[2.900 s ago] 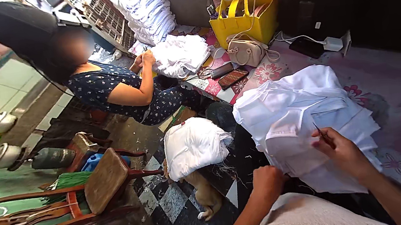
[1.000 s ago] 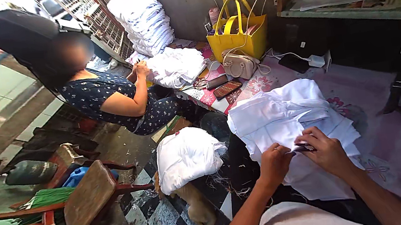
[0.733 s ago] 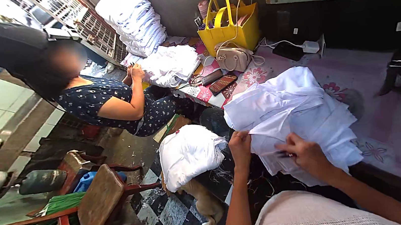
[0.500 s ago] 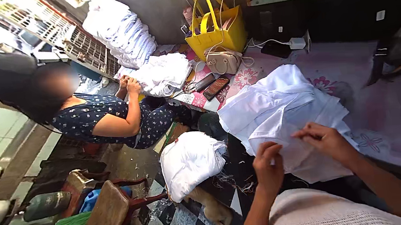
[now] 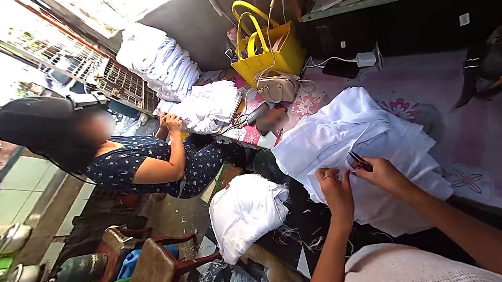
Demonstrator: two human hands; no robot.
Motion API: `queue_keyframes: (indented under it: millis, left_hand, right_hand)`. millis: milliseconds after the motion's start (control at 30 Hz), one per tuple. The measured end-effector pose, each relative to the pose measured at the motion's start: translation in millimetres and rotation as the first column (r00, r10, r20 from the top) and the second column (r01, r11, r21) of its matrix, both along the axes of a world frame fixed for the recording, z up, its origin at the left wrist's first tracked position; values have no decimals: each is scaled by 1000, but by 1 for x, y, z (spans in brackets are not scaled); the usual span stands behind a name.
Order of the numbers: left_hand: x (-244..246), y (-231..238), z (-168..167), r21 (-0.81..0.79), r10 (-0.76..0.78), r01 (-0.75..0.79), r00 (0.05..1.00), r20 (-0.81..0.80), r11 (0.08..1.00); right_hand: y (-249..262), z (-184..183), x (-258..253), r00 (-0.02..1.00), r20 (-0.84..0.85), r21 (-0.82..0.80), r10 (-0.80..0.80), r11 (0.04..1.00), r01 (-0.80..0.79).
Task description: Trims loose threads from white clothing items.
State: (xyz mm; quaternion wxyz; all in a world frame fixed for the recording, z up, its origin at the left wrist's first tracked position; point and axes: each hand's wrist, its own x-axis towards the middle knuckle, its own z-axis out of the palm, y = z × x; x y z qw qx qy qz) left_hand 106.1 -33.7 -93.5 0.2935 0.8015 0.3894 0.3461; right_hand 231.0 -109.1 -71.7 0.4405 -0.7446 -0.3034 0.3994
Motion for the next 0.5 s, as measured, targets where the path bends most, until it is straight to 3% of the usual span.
queue_keyframes:
  millis: [167,267,367,500]
  left_hand:
    - [1,4,-6,23,17,-17,1000,24,1000]
    - [-12,6,0,-229,-14,45,991,137,972]
    - [-24,8,13,-504,16,115,969,247,856]
    - [-30,6,23,-649,70,146,953,294,746]
  right_hand:
    - [-19,4,5,991,-133,106,-14,994,29]
    - [-28,16,11,975,-221,147,13,989,20]
    - [-32,23,11,884,-450,169,130,984,-59]
    - [-27,9,2,716,-663,148,220,975,-162]
